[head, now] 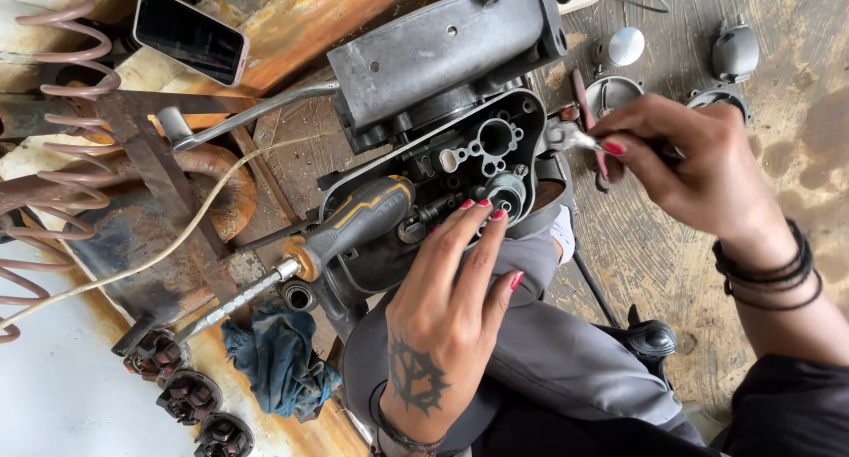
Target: Repairing internal components of a motorcycle engine using a screwdriver and wrench
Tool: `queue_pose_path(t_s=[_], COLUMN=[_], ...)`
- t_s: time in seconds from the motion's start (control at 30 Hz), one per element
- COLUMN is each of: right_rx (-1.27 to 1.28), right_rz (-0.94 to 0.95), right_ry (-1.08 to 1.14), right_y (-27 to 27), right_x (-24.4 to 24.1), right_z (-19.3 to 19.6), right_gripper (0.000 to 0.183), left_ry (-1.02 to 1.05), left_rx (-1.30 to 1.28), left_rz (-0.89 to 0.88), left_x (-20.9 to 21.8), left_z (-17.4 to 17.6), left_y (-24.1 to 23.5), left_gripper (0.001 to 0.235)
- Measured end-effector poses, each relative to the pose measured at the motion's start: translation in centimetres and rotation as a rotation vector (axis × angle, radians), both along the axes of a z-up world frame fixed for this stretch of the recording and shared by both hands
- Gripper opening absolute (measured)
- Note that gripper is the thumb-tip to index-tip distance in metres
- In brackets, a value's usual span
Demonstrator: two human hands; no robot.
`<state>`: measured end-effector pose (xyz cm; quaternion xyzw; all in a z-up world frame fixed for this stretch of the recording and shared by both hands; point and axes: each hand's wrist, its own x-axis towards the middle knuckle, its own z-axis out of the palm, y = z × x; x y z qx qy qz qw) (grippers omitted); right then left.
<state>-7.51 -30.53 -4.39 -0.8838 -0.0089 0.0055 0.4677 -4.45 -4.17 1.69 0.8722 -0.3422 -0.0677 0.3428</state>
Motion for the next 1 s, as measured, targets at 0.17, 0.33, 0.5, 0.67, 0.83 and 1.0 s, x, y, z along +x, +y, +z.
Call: queue_pose_path(t_s=[0.17,0.33,0.5,0.67,0.83,1.0], right_rx=[0.072,-0.011,-0.294,-0.381,-0.377,-0.331], right_rz=[-0.080,-0.204,-0.239,-0.268,-0.268,-0.234], right_ry=[0.156,0.123,-0.050,-0.073,-0.068,-0.145], right_y=[2.7,6.2,7.7,8.3,8.5,8.0], right_x=[-2.0,-3.2,-3.8,-3.6,-3.2,-3.2], right_z=[-0.1,1.8,2.8,2.7,2.5,1.3], right_gripper=[0.024,0.010,0.008,0.005,0.004,0.005], left_ry=[0.021,0.007,-0.015,0.003,-0.022,-0.075], left_rx=[0.019,-0.001,0.043,0.026,0.049,0.071], left_rz=[-0.021,-0.028,-0.043,-0.050,-0.044,-0.013], left_x=[-0.1,-0.2,-0.3,-0.2,-0.3,-0.2], left_z=[-0.5,-0.4,-0.5,-0.5,-0.7,-0.4], left_y=[0.4,0.6,0.5,0.6,0.6,0.2], left_gripper=[0.041,0.040,0.038,0.038,0.048,0.053])
